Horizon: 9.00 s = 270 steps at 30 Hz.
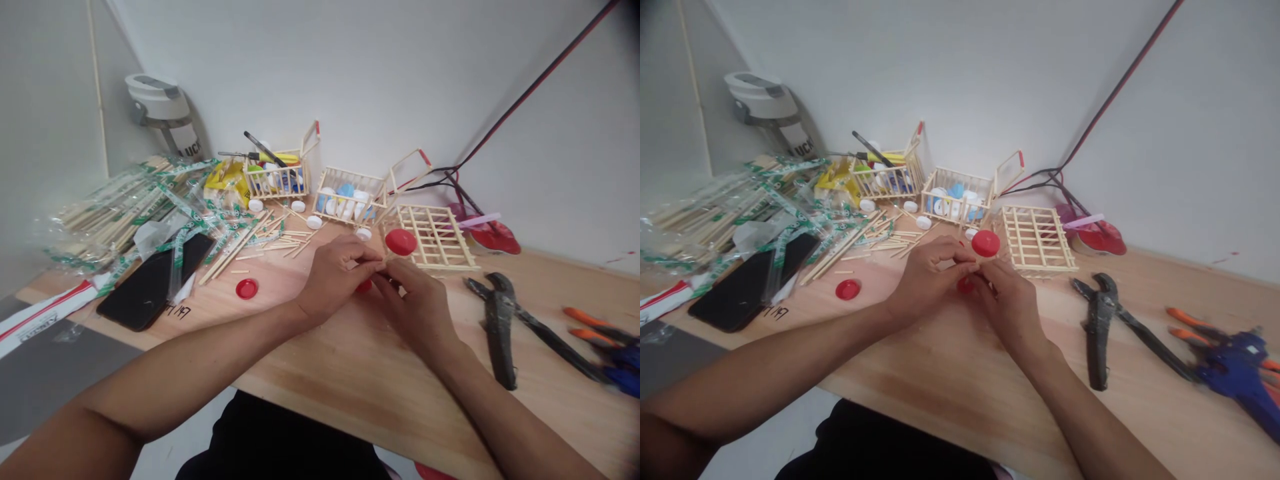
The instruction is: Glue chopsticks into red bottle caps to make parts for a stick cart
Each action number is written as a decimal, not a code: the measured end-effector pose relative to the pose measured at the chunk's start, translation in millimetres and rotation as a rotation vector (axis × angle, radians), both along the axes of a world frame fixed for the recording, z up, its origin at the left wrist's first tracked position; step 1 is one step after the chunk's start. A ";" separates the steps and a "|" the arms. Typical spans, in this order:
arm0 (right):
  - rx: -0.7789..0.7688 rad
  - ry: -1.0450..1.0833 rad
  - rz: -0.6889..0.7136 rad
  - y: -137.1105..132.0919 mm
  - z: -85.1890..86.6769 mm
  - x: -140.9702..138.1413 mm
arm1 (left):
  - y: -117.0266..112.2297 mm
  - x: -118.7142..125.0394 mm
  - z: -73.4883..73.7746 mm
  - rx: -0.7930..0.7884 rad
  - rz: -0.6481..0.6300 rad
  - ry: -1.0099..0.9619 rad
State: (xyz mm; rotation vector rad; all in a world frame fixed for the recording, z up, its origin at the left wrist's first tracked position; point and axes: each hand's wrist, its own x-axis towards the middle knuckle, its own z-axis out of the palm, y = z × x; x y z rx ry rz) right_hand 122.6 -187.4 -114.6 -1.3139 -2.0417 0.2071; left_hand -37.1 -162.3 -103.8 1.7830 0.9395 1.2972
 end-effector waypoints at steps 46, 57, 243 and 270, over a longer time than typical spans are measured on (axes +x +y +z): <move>0.041 -0.017 -0.025 1.3 -5.5 -1.2 | 6.3 1.8 -1.2 0.058 -0.024 0.048; -0.002 0.022 -0.041 -0.9 -5.9 -1.0 | 5.8 2.0 -1.8 0.038 -0.022 0.051; -0.045 0.064 0.005 2.4 -6.4 -1.3 | 5.0 1.1 -2.0 0.035 0.001 0.021; -0.007 0.088 0.032 3.1 -9.5 -0.5 | 5.3 1.6 -2.7 0.023 0.002 0.018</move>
